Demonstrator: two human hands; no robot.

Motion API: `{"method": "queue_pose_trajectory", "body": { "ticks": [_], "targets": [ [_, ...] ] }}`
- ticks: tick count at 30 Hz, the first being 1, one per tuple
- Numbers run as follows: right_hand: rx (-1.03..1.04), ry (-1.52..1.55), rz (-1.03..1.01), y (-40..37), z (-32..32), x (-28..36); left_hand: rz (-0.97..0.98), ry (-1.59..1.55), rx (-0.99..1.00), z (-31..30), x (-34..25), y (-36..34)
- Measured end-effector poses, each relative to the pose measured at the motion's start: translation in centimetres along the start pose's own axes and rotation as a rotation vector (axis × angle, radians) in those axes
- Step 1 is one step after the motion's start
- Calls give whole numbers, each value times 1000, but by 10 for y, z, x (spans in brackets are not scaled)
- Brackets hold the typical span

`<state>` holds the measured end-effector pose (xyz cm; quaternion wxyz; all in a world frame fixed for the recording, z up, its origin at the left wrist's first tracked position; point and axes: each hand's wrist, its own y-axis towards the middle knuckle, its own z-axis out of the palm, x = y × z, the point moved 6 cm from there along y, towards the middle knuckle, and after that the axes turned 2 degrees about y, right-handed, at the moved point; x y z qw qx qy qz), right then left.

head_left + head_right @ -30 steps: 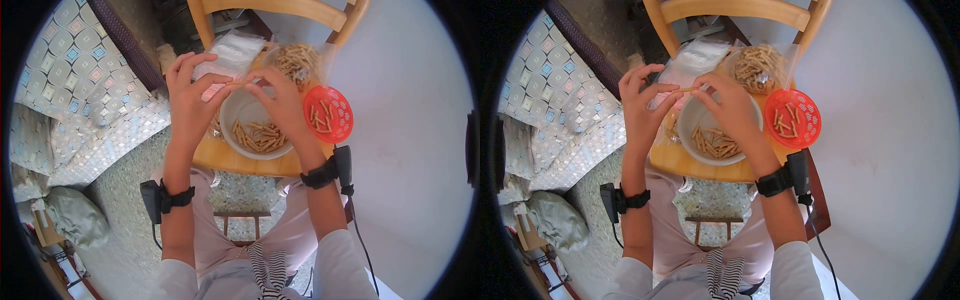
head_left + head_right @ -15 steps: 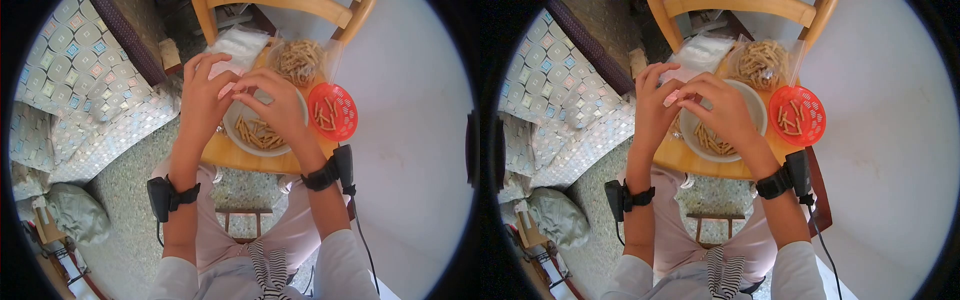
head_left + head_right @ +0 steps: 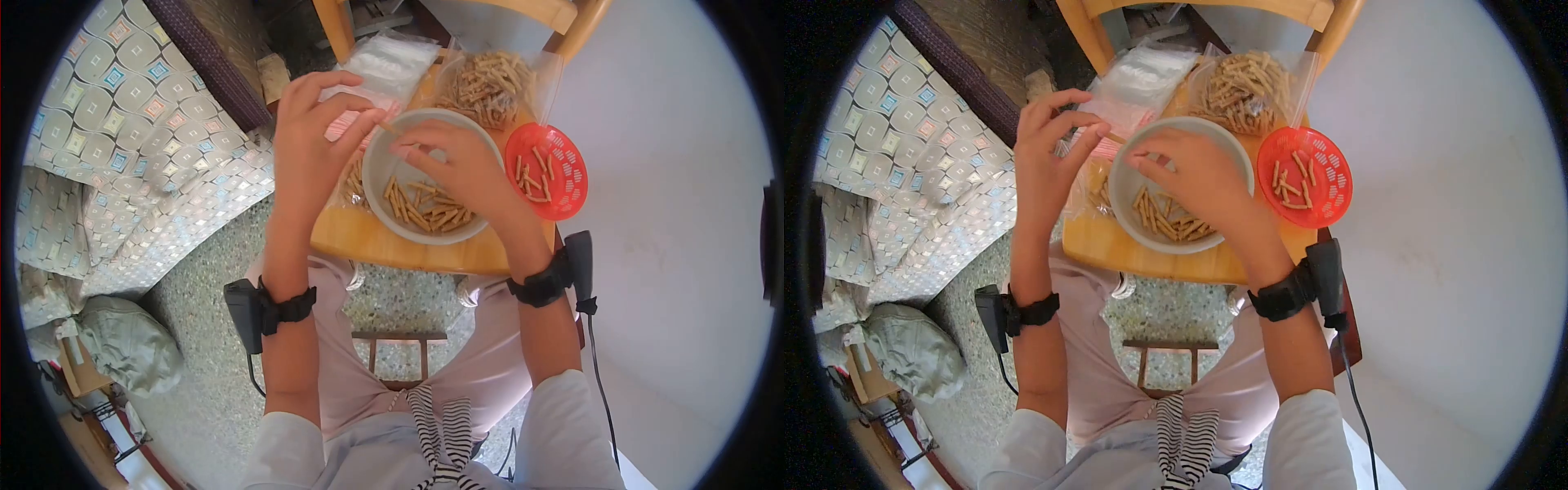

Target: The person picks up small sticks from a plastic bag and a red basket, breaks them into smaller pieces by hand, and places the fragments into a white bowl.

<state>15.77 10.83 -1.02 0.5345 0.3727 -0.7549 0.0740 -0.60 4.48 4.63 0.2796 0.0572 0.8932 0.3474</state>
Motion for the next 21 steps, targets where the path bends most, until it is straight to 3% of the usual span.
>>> {"method": "queue_pose_trajectory", "body": {
  "ticks": [2, 4, 6, 8, 9, 11, 18, 21],
  "targets": [
    [62, -92, 55, -6, 9, -15, -11, 131, -36, -8, 11, 1],
    [134, -398, 17, -11, 18, -22, -54, 167, -45, -20, 18, 1],
    [165, -447, 25, -13, 25, -28, -96, 211, -56, -35, 30, -3],
    [199, -495, 31, -13, 32, -34, -156, 218, 127, -32, 49, -13],
    [237, -528, -22, -14, 38, -35, -158, 221, 127, -35, 50, -18],
    [275, -558, -73, -16, 48, -39, -275, 216, 392, -24, 58, -32],
    [284, -591, -27, -14, 54, -38, -295, 186, 501, -19, 68, -38],
    [285, -630, -19, -9, 49, -39, -408, 64, 542, -14, 72, -42]
  ]
}}
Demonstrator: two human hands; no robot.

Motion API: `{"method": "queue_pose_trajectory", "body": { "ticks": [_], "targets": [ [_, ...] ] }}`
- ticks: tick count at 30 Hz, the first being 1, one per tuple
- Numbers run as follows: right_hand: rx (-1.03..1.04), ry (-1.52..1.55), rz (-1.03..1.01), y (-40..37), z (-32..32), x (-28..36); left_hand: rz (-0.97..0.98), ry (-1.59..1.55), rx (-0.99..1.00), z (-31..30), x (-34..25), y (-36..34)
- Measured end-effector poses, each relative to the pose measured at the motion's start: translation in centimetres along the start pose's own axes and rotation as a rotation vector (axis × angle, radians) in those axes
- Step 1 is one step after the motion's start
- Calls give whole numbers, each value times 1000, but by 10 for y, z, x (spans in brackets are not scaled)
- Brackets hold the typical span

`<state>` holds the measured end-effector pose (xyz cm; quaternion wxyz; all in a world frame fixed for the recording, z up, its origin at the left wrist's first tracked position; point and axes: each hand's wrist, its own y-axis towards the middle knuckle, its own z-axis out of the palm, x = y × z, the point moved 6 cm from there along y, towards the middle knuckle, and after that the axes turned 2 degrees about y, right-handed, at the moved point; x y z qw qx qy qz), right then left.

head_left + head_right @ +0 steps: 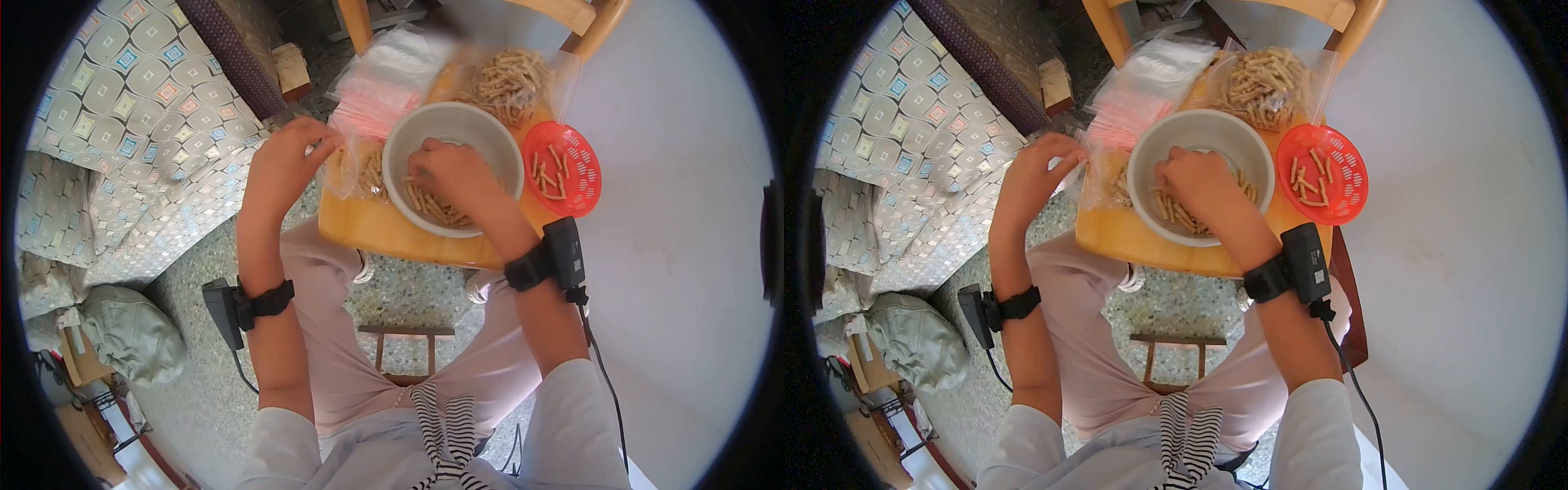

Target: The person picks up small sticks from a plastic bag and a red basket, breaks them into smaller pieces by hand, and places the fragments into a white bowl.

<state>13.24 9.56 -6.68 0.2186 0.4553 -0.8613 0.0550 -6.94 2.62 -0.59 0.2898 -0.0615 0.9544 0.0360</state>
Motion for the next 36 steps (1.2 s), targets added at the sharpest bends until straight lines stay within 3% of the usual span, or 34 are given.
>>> {"method": "queue_pose_trajectory", "body": {
  "ticks": [2, 3, 5, 7, 9, 11, 15, 26, 28, 30, 36],
  "targets": [
    [-9, -17, 1, 3, -3, -2, 143, 96, -274, -9, -2, 1],
    [-78, 13, 9, 4, -13, -1, 139, 95, -275, -11, -7, 1],
    [-147, 45, 15, 7, -25, 4, 55, 88, -495, -28, -24, -2],
    [-340, 133, -85, 8, -42, 16, 147, -3, -452, -22, -37, 0],
    [-373, 182, -95, 8, -49, 25, 240, -96, -408, -16, -51, 1],
    [-406, 231, -102, 7, -54, 27, 321, -239, -137, 2, -66, 2],
    [-494, 250, -143, 1, -60, 24, 350, -246, -91, 17, -81, 4],
    [-676, 243, -165, -5, -76, 27, 324, -265, -284, 14, -94, 7],
    [-659, 368, -62, -7, -81, 24, 360, -282, -315, 13, -94, 7],
    [-704, 276, -68, -8, -85, 21, 396, -302, -345, 13, -95, 6],
    [-763, 195, -121, -11, -93, 12, 242, -349, -351, 12, -88, 8]
  ]
}}
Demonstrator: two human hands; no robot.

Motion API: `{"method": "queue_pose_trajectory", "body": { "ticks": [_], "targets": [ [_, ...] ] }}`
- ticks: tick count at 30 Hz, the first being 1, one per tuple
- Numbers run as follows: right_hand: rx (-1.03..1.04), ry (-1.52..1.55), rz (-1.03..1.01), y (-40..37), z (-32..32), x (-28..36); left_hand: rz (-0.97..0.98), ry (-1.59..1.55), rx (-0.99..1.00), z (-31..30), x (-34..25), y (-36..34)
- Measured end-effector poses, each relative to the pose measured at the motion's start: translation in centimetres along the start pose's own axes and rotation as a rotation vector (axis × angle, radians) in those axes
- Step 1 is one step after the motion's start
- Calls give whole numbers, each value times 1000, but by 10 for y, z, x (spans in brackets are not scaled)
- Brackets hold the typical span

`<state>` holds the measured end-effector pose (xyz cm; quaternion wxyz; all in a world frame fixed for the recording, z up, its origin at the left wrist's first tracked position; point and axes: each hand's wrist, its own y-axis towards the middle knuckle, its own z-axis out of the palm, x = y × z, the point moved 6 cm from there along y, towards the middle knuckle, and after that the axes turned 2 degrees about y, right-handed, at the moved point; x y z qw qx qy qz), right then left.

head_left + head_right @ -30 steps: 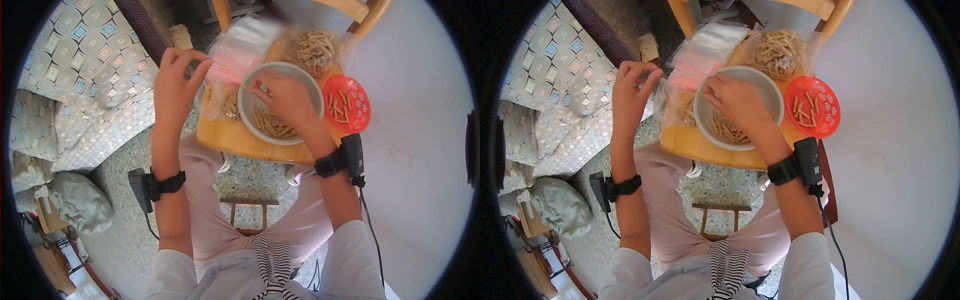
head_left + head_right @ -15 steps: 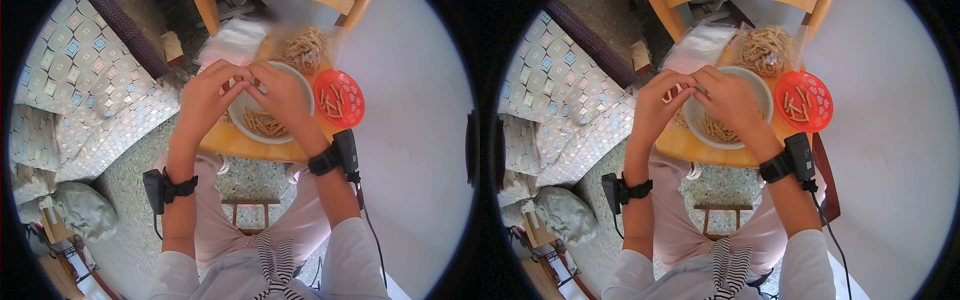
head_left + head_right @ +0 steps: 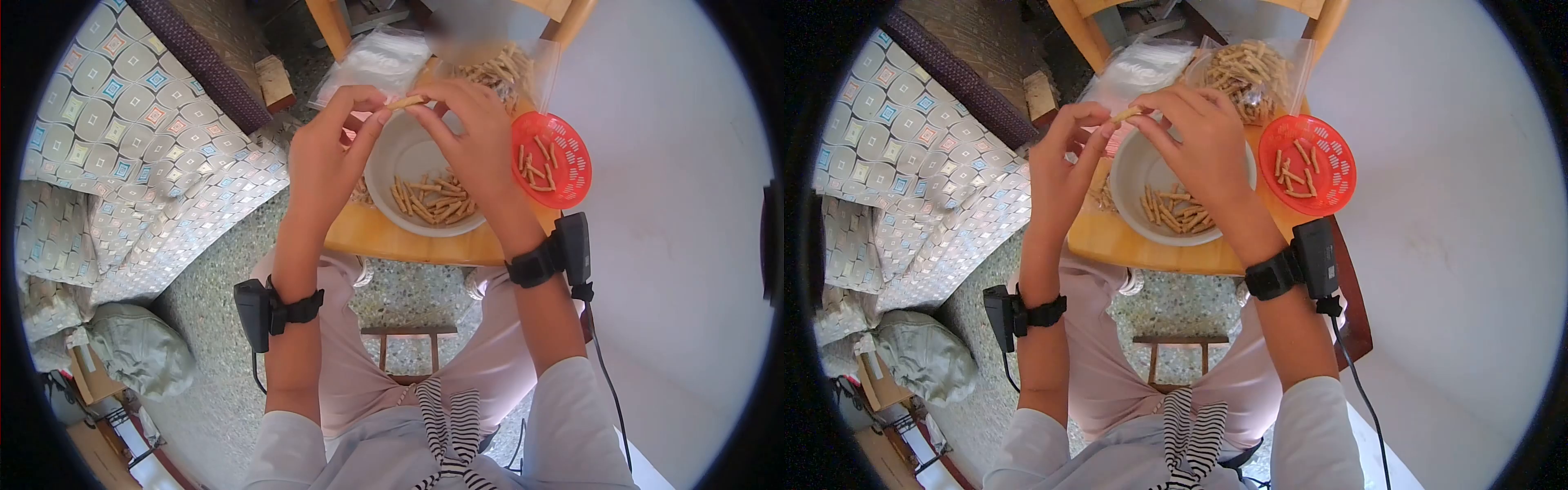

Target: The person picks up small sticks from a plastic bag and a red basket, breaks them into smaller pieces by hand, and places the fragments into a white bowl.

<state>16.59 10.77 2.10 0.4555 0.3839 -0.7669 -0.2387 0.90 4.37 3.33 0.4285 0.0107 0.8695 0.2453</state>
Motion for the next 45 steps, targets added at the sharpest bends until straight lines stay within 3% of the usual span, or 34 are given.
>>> {"method": "queue_pose_trajectory", "body": {
  "ticks": [3, 11, 13, 17, 25, 33, 38, 41, 45],
  "targets": [
    [27, 81, 10, 1, 3, 8, -98, -46, 54, 3, 7, -1],
    [83, 137, -100, -2, 11, 23, 51, 114, 104, 3, 5, 0],
    [19, 202, 35, -1, 8, 16, 72, 111, 66, -2, 5, 2],
    [3, 155, 69, 0, 3, 13, 138, 104, -39, -14, 3, 4],
    [277, 38, 8, -14, 31, 4, 154, -62, -4, -1, 0, 0],
    [192, 93, 71, -7, 21, 4, 176, -71, -38, -5, -3, 1],
    [72, 110, 127, 0, 5, 1, 230, 161, -33, -14, 3, 4],
    [79, 84, 0, 1, 5, 10, 280, 232, 52, -13, 6, 2],
    [112, 111, -8, -2, 12, 22, 86, 31, 158, -7, 8, -1]
  ]
}}
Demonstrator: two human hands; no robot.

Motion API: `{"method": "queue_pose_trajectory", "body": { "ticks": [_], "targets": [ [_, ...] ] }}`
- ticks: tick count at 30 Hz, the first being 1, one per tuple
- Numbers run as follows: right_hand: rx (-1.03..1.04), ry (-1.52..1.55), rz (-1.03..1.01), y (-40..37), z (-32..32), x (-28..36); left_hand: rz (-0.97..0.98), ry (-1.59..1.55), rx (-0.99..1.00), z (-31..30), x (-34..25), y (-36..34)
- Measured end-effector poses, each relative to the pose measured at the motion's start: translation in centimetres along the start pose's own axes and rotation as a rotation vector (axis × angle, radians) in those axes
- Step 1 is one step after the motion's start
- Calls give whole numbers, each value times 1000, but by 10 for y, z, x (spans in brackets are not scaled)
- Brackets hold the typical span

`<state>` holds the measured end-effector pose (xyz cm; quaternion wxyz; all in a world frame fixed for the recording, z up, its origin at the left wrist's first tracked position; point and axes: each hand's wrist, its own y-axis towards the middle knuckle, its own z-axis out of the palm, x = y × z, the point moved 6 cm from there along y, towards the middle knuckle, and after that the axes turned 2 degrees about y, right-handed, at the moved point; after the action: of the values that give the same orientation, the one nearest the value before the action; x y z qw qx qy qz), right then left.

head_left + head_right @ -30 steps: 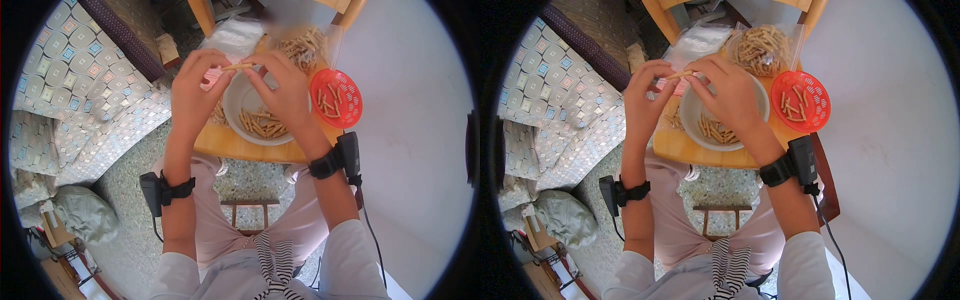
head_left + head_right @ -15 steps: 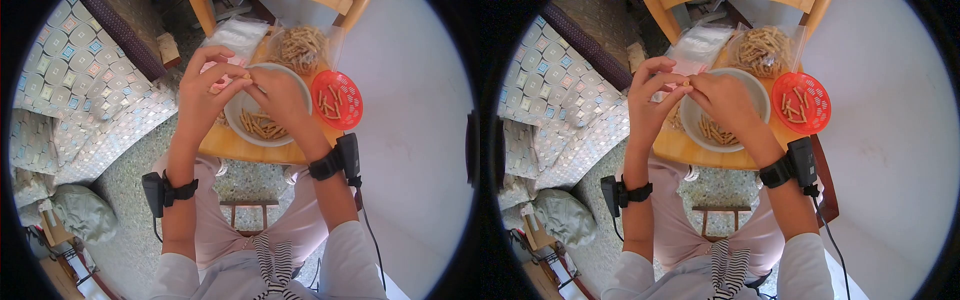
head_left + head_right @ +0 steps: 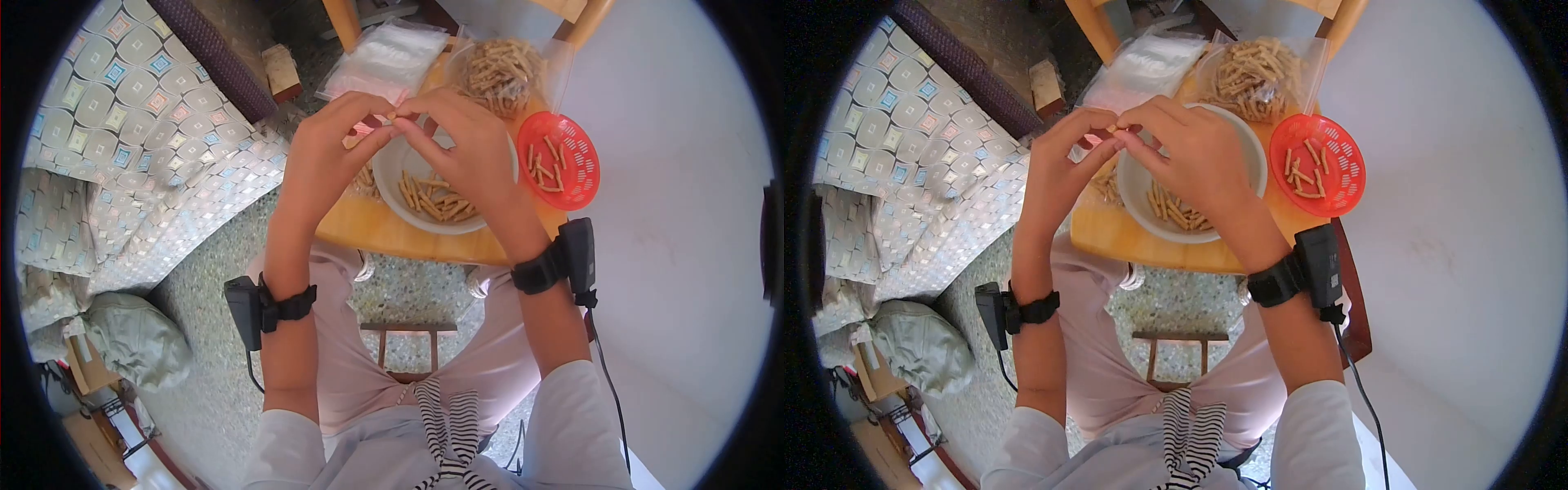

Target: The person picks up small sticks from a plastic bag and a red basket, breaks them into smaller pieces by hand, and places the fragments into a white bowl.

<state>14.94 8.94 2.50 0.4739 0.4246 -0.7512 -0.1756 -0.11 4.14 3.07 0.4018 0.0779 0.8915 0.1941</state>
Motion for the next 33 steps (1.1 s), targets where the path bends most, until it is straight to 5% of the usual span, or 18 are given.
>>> {"method": "queue_pose_trajectory", "body": {
  "ticks": [6, 8, 13, 19, 27, 33],
  "targets": [
    [100, 37, 91, -4, 10, -11, -61, 14, -44, -12, 12, -3],
    [152, 5, 130, -11, 15, -23, -287, -182, -153, -26, 31, -7],
    [593, -51, 179, -47, 45, -54, -375, 25, -39, -52, 58, -25],
    [791, -233, 293, -58, 52, -50, -417, 169, 79, -62, 80, -42],
    [804, -354, 237, -58, 52, -51, -492, 220, 310, -43, 77, -47],
    [771, -417, 237, -61, 52, -54, -471, 118, 224, -26, 80, -46]
  ]
}}
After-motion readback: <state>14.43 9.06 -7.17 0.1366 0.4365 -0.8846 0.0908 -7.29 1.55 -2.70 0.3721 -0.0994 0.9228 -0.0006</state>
